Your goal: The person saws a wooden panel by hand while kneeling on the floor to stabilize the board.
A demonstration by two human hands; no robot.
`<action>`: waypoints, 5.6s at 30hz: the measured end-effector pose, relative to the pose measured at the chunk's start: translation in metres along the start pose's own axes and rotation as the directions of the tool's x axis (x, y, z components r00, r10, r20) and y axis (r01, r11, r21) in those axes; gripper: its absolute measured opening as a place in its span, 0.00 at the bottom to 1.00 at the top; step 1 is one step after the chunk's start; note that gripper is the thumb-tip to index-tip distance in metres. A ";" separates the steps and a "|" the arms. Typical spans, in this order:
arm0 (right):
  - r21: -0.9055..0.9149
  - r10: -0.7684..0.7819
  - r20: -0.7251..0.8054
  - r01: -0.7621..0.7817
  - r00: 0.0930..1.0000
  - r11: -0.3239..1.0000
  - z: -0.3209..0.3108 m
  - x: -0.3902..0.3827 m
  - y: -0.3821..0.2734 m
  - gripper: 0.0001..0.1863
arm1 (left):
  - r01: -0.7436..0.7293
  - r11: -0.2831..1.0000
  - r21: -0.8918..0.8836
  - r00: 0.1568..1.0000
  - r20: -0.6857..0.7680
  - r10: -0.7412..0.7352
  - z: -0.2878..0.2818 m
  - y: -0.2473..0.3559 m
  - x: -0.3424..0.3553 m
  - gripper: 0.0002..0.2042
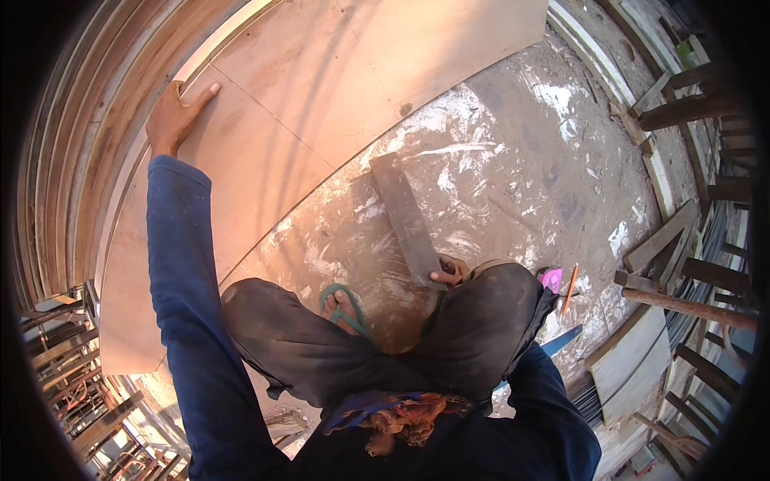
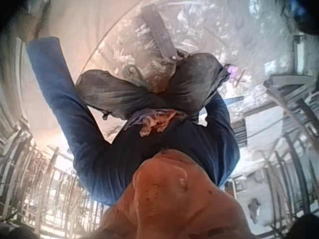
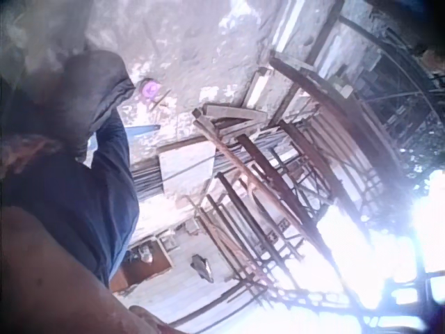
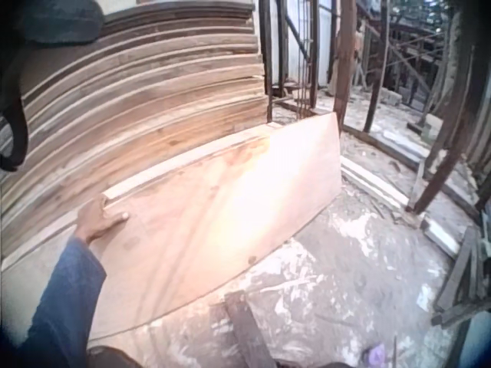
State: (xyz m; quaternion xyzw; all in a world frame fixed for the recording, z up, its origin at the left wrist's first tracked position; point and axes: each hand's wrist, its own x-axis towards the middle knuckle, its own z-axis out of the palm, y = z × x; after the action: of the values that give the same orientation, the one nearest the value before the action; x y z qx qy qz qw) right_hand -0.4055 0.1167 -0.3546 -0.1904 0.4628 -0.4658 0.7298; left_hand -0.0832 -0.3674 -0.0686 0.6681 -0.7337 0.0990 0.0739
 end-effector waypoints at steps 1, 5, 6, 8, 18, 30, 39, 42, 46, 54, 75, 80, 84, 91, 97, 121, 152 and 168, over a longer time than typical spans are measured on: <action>-0.053 -0.079 0.149 0.088 0.986 0.995 0.007 0.009 0.002 0.32 | -0.001 0.999 -0.033 1.000 0.002 0.001 0.000 0.000 -0.001 0.48; -0.989 0.037 0.120 0.117 0.992 0.087 0.021 0.041 -0.030 0.19 | -0.109 0.990 -0.092 0.993 0.037 0.113 -0.007 -0.010 -0.005 0.49; -0.995 -0.059 0.087 0.089 0.994 0.036 0.022 0.051 -0.054 0.19 | -0.144 0.984 -0.106 0.987 0.057 0.151 -0.012 -0.014 -0.003 0.49; -0.994 -0.223 0.083 0.097 0.971 0.053 0.026 0.076 -0.121 0.19 | -0.169 0.975 -0.143 0.984 0.040 0.176 -0.019 -0.018 -0.005 0.48; -0.698 -0.691 0.708 0.289 0.146 -0.655 0.235 0.224 -0.409 0.39 | -0.140 0.973 -0.185 0.983 -0.146 0.113 -0.028 -0.022 -0.071 0.45; -1.000 -0.450 -0.016 -0.011 0.893 0.014 0.202 0.098 -0.008 0.42 | -0.084 0.986 -0.141 0.987 0.127 0.102 -0.061 -0.019 -0.083 0.46; -0.991 -0.432 -0.133 -0.131 0.892 0.035 0.163 0.092 0.043 0.49 | -0.400 0.833 -0.382 0.757 0.375 0.536 -0.070 0.011 -0.077 0.48; -0.989 -0.477 -0.143 -0.113 0.867 0.092 0.166 0.081 0.045 0.44 | -0.388 0.836 -0.388 0.718 0.442 0.538 -0.078 0.015 -0.094 0.51; -0.984 -0.547 -0.176 -0.141 0.819 0.105 0.165 0.070 0.043 0.36 | -0.396 0.809 -0.433 0.714 0.408 0.568 -0.089 0.024 -0.110 0.44; -0.987 -0.632 -0.153 -0.081 0.760 0.142 0.157 0.076 0.049 0.35 | -0.316 0.755 -0.575 0.648 0.450 0.614 -0.139 0.028 -0.107 0.30; -0.954 -0.522 -0.272 -0.153 0.808 0.259 0.161 0.140 0.006 0.61 | -0.137 0.810 -0.570 0.783 0.438 0.441 -0.134 0.011 -0.080 0.28; -0.925 -0.539 -0.215 0.007 0.814 0.380 0.166 0.188 -0.014 0.49 | -0.344 0.690 -0.637 0.744 0.263 0.614 -0.128 0.009 -0.090 0.28; -0.935 -0.487 -0.292 -0.139 0.823 0.326 0.161 0.211 -0.020 0.45 | -0.260 0.694 -0.672 0.749 0.314 0.584 -0.125 0.011 -0.099 0.28; -0.944 -0.532 -0.221 -0.044 0.817 0.326 0.158 0.198 -0.006 0.44 | -0.239 0.711 -0.661 0.760 0.329 0.561 -0.127 0.004 -0.101 0.27; -0.949 -0.512 -0.207 -0.044 0.833 0.311 0.162 0.189 -0.004 0.45 | -0.178 0.694 -0.698 0.753 0.357 0.553 -0.126 -0.001 -0.090 0.25; -0.881 -0.260 -0.424 -0.329 0.867 0.340 0.143 0.157 -0.057 0.37 | -0.408 0.786 -0.464 0.812 0.210 0.545 -0.107 -0.023 -0.055 0.32; -0.898 -0.542 0.313 0.057 0.780 -0.436 0.264 0.148 -0.455 0.40 | -0.232 0.950 -0.210 0.972 -0.010 0.235 -0.144 -0.071 -0.168 0.44; -0.918 -0.522 0.238 0.013 0.819 -0.397 0.255 0.135 -0.465 0.37 | -0.239 0.971 -0.011 0.950 -0.207 0.232 -0.107 -0.100 -0.191 0.40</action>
State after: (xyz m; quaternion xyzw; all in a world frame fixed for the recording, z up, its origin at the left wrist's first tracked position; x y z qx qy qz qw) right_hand -0.4037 -0.2674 0.0355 -0.7243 0.6821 -0.0927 0.0389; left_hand 0.0321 -0.1650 -0.0060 0.5608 -0.7982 0.1621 0.1486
